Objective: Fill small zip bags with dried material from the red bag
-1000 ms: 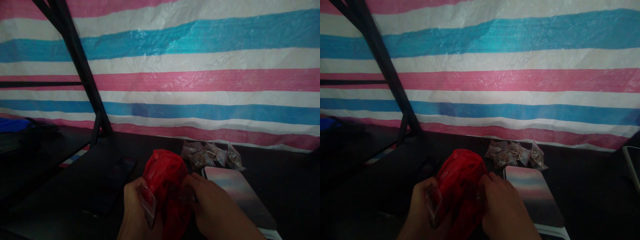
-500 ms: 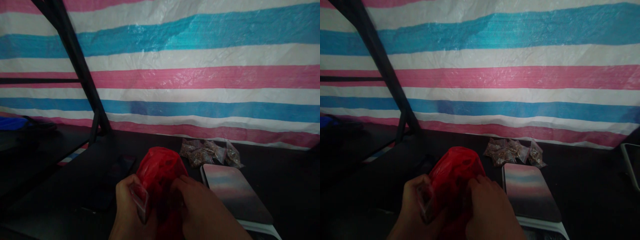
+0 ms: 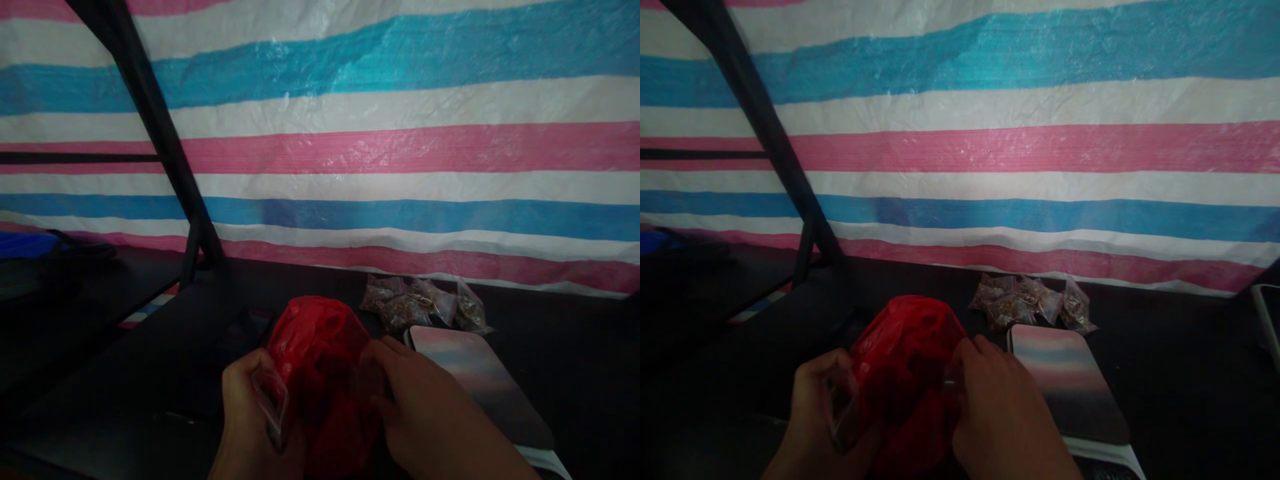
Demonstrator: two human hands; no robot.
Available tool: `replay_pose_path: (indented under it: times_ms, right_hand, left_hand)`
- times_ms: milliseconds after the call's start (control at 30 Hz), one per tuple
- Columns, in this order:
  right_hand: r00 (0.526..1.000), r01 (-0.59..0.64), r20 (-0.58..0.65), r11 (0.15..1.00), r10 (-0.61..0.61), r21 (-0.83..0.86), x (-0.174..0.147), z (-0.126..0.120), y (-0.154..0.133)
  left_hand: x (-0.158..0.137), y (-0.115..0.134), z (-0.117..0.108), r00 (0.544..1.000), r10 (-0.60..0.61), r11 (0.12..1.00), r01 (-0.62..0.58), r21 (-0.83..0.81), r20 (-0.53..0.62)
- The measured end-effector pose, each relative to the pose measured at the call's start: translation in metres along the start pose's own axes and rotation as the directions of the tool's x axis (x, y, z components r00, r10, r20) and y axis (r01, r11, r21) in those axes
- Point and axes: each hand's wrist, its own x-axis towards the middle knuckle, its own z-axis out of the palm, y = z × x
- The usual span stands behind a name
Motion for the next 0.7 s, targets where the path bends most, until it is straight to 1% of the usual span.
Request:
replay_pose_path:
  times_ms: [67,133,233,333,433,500,567,633,700]
  right_hand:
    - [0.999,0.039,-0.02,0.999,-0.039,0.018,0.002,0.002,-0.005]
    - [0.994,0.103,-0.037,0.991,-0.1,0.084,0.004,0.007,-0.012]
    - [0.986,0.165,-0.012,0.977,-0.165,0.132,0.007,0.019,-0.023]
    - [0.988,0.151,0.025,0.986,-0.153,0.067,0.009,0.027,-0.027]
    - [0.991,0.124,0.047,0.992,-0.124,0.003,0.011,0.027,-0.025]
    - [0.991,0.116,0.064,0.993,-0.115,-0.022,0.011,0.026,-0.024]
    - [0.991,0.117,0.067,0.992,-0.115,-0.034,0.011,0.025,-0.023]
    - [0.989,0.14,0.055,0.989,-0.138,-0.047,0.011,0.026,-0.023]
    - [0.984,0.174,0.05,0.983,-0.172,-0.054,0.01,0.027,-0.023]
  left_hand:
    - [-0.001,-0.002,0.001,1.0,0.012,1.0,-0.012,-0.013,0.001]
    - [-0.002,-0.003,0.002,1.0,0.024,1.0,-0.024,-0.017,0.003]
    - [-0.003,-0.002,0.003,1.0,0.011,1.0,-0.011,-0.027,0.003]
    - [0.001,-0.002,0.0,1.0,-0.017,0.999,0.018,-0.041,0.02]
    - [0.005,-0.006,-0.005,0.996,-0.032,0.998,0.036,-0.049,0.079]
    - [0.007,-0.01,-0.008,0.995,-0.015,0.999,0.019,-0.039,0.103]
    - [0.008,-0.015,-0.011,0.995,0.022,1.0,-0.023,0.009,0.097]
    - [0.008,-0.018,-0.011,0.995,0.047,0.997,-0.053,0.064,0.084]
    - [0.008,-0.019,-0.01,0.995,0.034,0.996,-0.041,0.074,0.095]
